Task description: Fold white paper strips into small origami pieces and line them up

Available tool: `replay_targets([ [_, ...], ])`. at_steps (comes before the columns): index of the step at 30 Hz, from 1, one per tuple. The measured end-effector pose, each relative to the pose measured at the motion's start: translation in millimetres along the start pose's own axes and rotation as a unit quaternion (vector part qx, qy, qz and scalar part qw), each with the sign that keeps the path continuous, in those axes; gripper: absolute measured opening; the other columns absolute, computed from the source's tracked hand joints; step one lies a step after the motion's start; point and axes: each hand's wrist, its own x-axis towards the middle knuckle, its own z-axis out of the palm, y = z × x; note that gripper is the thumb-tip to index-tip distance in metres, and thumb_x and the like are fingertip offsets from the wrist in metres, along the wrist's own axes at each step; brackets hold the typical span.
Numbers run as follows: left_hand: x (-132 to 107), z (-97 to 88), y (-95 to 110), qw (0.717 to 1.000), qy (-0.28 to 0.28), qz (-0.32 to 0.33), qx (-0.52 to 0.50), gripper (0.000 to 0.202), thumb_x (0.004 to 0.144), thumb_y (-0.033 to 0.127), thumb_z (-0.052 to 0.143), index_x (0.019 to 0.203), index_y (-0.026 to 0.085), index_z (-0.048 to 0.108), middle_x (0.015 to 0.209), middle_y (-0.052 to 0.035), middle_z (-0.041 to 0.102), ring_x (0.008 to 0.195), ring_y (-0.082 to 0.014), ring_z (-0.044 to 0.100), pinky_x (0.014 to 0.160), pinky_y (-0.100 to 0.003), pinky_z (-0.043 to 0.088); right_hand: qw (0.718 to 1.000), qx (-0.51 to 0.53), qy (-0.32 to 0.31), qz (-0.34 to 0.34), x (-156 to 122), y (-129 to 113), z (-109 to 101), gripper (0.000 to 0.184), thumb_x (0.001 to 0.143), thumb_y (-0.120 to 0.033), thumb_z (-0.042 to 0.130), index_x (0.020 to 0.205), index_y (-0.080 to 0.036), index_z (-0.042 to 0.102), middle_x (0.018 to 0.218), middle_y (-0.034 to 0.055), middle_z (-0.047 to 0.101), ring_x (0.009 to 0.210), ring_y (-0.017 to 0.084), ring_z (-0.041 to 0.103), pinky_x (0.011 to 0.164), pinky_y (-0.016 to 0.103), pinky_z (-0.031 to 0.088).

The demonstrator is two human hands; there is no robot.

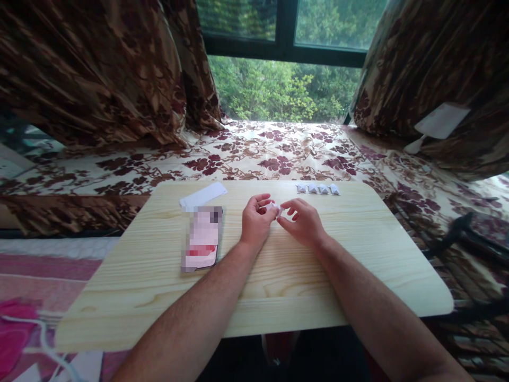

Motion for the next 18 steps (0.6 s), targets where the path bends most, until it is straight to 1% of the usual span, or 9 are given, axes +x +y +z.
replay_targets([
  [7, -0.5, 1.4, 0.3, 1.000, 0.005, -0.001, 0.002, 0.047, 0.070, 0.028, 0.079, 0.113, 0.018, 0.064, 0.105, -0.0094, 0.071, 0.077, -0.0154, 0.066, 0.067, -0.029, 0.054, 0.999, -0.032, 0.000, 0.002, -1.1, 0.0, 1.1, 0.021, 0.080, -0.031, 0.071, 0.099, -0.023, 0.068, 0.096, 0.0048, 0.069, 0.074, 0.017, 0.063, 0.065, 0.030, 0.052],
  [14, -1.0, 2.3, 3.5, 1.000, 0.009, -0.006, 0.001, 0.045, 0.069, 0.026, 0.076, 0.111, 0.017, 0.064, 0.104, -0.0089, 0.071, 0.075, -0.0145, 0.065, 0.069, -0.029, 0.054, 0.999, -0.039, -0.006, 0.000, -1.5, -1.1, 1.7, 0.021, 0.079, -0.030, 0.071, 0.099, -0.023, 0.068, 0.097, 0.0051, 0.070, 0.075, 0.017, 0.064, 0.065, 0.030, 0.052],
  [18, -0.9, 1.7, 2.9, 1.000, 0.006, -0.006, -0.003, 0.045, 0.070, 0.026, 0.076, 0.112, 0.017, 0.064, 0.105, -0.0094, 0.070, 0.076, -0.0150, 0.065, 0.067, -0.028, 0.054, 0.999, -0.040, -0.004, 0.002, -1.4, -1.0, 2.1, 0.021, 0.080, -0.030, 0.071, 0.099, -0.023, 0.068, 0.097, 0.0049, 0.069, 0.074, 0.017, 0.064, 0.065, 0.030, 0.052],
])
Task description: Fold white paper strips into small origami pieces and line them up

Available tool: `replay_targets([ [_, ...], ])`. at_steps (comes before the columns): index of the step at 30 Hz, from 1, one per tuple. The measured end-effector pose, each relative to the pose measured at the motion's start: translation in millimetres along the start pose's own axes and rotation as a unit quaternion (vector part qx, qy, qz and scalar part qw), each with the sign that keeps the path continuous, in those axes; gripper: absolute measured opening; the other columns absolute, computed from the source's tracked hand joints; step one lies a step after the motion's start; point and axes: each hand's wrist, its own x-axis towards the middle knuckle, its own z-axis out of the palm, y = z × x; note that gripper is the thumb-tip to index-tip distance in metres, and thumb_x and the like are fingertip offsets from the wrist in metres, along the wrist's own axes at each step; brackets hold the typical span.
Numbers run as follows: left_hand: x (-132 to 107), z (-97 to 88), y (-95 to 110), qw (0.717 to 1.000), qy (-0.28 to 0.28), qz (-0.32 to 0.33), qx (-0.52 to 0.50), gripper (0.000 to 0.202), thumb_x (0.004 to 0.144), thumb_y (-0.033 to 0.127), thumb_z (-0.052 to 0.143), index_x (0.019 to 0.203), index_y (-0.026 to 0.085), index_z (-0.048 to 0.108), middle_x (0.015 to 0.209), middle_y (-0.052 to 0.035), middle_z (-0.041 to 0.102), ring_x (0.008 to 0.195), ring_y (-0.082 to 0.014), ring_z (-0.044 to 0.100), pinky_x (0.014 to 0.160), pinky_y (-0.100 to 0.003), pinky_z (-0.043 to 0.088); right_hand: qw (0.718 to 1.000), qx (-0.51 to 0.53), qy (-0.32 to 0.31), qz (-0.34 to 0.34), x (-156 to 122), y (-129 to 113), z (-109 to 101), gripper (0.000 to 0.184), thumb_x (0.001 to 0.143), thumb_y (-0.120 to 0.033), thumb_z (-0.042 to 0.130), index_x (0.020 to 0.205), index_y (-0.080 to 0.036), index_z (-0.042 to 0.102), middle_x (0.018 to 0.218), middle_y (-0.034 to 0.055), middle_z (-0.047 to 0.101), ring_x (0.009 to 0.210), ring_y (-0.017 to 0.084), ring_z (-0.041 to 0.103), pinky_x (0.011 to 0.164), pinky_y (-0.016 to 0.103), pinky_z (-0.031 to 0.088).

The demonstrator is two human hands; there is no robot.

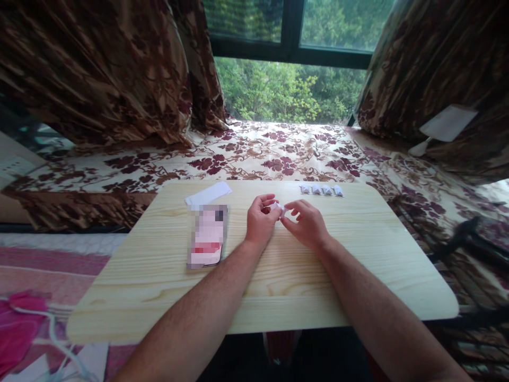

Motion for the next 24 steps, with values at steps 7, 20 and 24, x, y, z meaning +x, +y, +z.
replay_targets([
  [7, 0, 0.8, 0, 1.000, 0.004, -0.002, 0.003, 0.045, 0.068, 0.023, 0.074, 0.111, 0.017, 0.064, 0.104, -0.0091, 0.071, 0.074, -0.0144, 0.065, 0.063, -0.026, 0.053, 1.000, -0.001, 0.000, -0.005, -1, -1, -1, 0.020, 0.080, -0.029, 0.071, 0.099, -0.023, 0.067, 0.097, 0.0051, 0.069, 0.076, 0.017, 0.064, 0.066, 0.030, 0.052],
  [20, 1, 5.2, 0, 0.999, 0.008, 0.030, 0.041, 0.044, 0.074, 0.017, 0.061, 0.118, 0.020, 0.059, 0.113, -0.0080, 0.068, 0.088, -0.0174, 0.068, 0.071, -0.029, 0.055, 0.998, -0.037, 0.053, 0.026, 4, 5, -4, 0.019, 0.081, -0.031, 0.069, 0.098, -0.022, 0.068, 0.097, 0.0042, 0.070, 0.074, 0.017, 0.064, 0.068, 0.030, 0.052],
  [24, -3, 6.6, 0, 0.980, -0.008, 0.088, 0.179, 0.040, 0.074, 0.015, 0.060, 0.113, 0.021, 0.062, 0.112, -0.0057, 0.070, 0.096, -0.0188, 0.068, 0.078, -0.031, 0.055, 0.990, -0.049, 0.114, 0.062, 10, 11, -12, 0.021, 0.080, -0.033, 0.070, 0.097, -0.021, 0.068, 0.097, 0.0042, 0.071, 0.073, 0.017, 0.064, 0.069, 0.031, 0.052],
])
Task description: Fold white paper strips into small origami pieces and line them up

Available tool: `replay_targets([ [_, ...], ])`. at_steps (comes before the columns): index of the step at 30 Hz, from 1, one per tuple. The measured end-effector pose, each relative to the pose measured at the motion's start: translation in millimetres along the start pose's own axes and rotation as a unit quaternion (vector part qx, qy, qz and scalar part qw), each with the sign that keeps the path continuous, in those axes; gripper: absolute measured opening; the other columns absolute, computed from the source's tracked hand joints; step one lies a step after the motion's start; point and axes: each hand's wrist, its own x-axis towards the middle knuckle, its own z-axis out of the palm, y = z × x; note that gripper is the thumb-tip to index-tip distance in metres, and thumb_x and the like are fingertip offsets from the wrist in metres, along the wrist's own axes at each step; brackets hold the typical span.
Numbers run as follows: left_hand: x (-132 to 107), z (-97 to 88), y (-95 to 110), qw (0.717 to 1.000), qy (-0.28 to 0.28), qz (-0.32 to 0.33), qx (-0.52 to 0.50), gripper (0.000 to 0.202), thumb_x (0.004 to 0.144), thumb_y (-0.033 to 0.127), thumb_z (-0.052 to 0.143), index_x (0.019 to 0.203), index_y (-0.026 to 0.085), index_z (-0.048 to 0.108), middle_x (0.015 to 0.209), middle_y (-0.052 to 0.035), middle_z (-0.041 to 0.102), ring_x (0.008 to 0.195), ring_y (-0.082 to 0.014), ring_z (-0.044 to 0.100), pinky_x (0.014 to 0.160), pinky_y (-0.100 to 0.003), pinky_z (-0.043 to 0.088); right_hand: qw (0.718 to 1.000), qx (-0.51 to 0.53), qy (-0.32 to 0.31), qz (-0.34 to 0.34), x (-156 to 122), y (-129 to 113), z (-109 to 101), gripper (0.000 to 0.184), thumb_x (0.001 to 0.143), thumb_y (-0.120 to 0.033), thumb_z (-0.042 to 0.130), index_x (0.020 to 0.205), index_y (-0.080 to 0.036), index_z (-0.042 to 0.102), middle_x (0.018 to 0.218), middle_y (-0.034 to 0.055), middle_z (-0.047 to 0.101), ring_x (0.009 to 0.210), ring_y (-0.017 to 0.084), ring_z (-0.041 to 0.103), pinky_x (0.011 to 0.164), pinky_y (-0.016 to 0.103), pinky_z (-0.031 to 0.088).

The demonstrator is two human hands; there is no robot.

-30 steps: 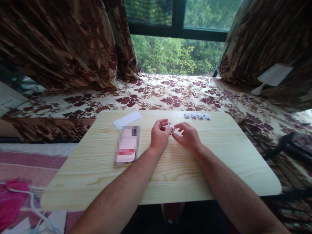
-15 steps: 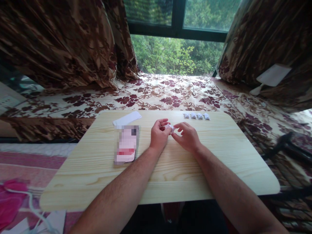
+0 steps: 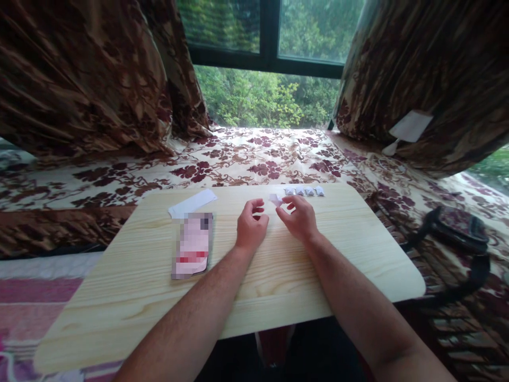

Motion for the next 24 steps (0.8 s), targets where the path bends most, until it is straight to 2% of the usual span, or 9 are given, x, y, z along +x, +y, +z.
replay_targets([
  [3, -2, 0.4, 3, 0.995, -0.026, 0.015, 0.090, 0.032, 0.076, 0.018, 0.060, 0.106, 0.022, 0.069, 0.105, -0.0048, 0.073, 0.095, -0.0204, 0.068, 0.083, -0.034, 0.055, 0.998, -0.007, 0.049, 0.037, 9, 6, -8, 0.023, 0.080, -0.036, 0.070, 0.097, -0.020, 0.068, 0.097, 0.0048, 0.072, 0.072, 0.017, 0.064, 0.073, 0.032, 0.052],
  [5, -4, 1.2, 3, 0.986, -0.058, 0.047, 0.147, 0.029, 0.076, 0.017, 0.060, 0.102, 0.022, 0.072, 0.102, -0.0046, 0.074, 0.098, -0.0221, 0.067, 0.090, -0.037, 0.054, 0.995, -0.017, 0.071, 0.068, 16, 11, -15, 0.025, 0.081, -0.039, 0.069, 0.097, -0.020, 0.069, 0.096, 0.0052, 0.073, 0.071, 0.017, 0.064, 0.073, 0.032, 0.052],
  [8, -6, 2.7, 3, 0.966, -0.106, 0.127, 0.200, 0.024, 0.077, 0.018, 0.061, 0.097, 0.021, 0.075, 0.111, -0.0048, 0.075, 0.111, -0.0237, 0.064, 0.105, -0.040, 0.047, 0.989, -0.042, 0.086, 0.113, 25, 20, -26, 0.029, 0.080, -0.044, 0.068, 0.097, -0.020, 0.070, 0.093, 0.0053, 0.074, 0.072, 0.019, 0.065, 0.074, 0.032, 0.051],
  [11, -9, 3.7, 3, 0.947, -0.140, 0.154, 0.244, 0.023, 0.078, 0.023, 0.063, 0.097, 0.023, 0.076, 0.116, -0.0033, 0.074, 0.114, -0.0249, 0.062, 0.108, -0.042, 0.044, 0.984, -0.065, 0.087, 0.142, 30, 28, -35, 0.031, 0.081, -0.046, 0.066, 0.098, -0.021, 0.071, 0.097, 0.0065, 0.075, 0.077, 0.020, 0.065, 0.076, 0.032, 0.050],
  [17, -13, 3.9, 4, 0.932, -0.143, 0.160, 0.292, 0.021, 0.079, 0.027, 0.065, 0.095, 0.028, 0.078, 0.118, -0.0006, 0.074, 0.116, -0.0261, 0.060, 0.108, -0.046, 0.042, 0.972, -0.133, 0.083, 0.177, 32, 52, -53, 0.030, 0.079, -0.046, 0.068, 0.096, -0.022, 0.072, 0.095, 0.0071, 0.075, 0.085, 0.024, 0.067, 0.078, 0.033, 0.049],
  [24, -9, 7.1, 1, 0.928, -0.143, 0.165, 0.301, 0.021, 0.081, 0.030, 0.063, 0.095, 0.028, 0.079, 0.117, 0.0002, 0.074, 0.114, -0.0255, 0.062, 0.107, -0.045, 0.043, 0.943, -0.209, 0.098, 0.241, 38, 106, -91, 0.031, 0.078, -0.044, 0.068, 0.099, -0.021, 0.073, 0.098, 0.0084, 0.075, 0.093, 0.027, 0.067, 0.081, 0.035, 0.049],
])
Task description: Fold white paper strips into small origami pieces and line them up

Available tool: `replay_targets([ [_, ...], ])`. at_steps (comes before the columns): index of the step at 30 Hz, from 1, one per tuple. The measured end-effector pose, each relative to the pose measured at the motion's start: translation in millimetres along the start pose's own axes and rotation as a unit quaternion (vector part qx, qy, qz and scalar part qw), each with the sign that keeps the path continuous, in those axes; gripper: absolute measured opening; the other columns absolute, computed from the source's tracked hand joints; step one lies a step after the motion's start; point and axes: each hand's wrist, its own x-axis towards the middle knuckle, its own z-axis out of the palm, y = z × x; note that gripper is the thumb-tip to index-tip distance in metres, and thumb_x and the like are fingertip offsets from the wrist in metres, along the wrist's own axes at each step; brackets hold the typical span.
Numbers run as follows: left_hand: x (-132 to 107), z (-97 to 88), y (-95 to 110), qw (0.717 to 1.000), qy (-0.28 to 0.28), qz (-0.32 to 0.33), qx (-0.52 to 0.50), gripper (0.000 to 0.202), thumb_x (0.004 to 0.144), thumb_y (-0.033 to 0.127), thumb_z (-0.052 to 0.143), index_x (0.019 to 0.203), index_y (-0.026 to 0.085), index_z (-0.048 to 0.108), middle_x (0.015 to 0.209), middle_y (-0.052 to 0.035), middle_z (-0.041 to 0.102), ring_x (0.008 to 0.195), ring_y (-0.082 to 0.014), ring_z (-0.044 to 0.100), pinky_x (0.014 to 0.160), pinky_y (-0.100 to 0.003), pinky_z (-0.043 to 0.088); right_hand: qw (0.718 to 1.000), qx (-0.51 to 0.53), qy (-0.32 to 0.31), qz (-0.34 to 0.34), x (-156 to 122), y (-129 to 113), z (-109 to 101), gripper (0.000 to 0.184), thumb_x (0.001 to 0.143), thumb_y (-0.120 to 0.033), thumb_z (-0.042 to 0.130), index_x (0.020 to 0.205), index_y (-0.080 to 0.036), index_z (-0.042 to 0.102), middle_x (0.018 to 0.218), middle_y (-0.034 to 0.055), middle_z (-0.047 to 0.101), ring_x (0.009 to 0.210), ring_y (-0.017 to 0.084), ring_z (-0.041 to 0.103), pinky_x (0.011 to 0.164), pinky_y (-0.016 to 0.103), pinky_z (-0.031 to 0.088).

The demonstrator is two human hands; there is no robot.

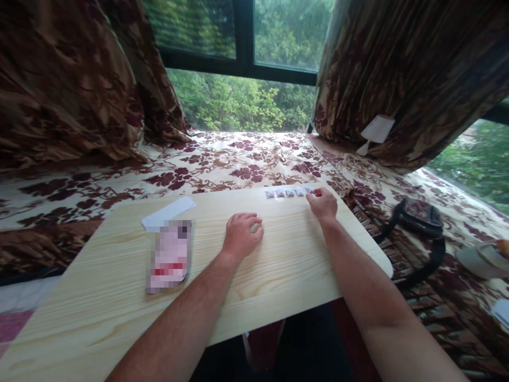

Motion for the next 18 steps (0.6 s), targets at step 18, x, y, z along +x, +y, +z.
replay_targets([
  [18, 6, 3.6, -2, 1.000, -0.008, -0.006, 0.020, 0.021, 0.081, 0.034, 0.063, 0.094, 0.030, 0.079, 0.116, 0.0003, 0.074, 0.114, -0.0268, 0.062, 0.107, -0.044, 0.044, 0.992, -0.113, -0.057, 0.030, 32, 20, 23, 0.034, 0.081, -0.049, 0.062, 0.103, -0.025, 0.074, 0.105, 0.0117, 0.074, 0.101, 0.030, 0.066, 0.089, 0.044, 0.047],
])
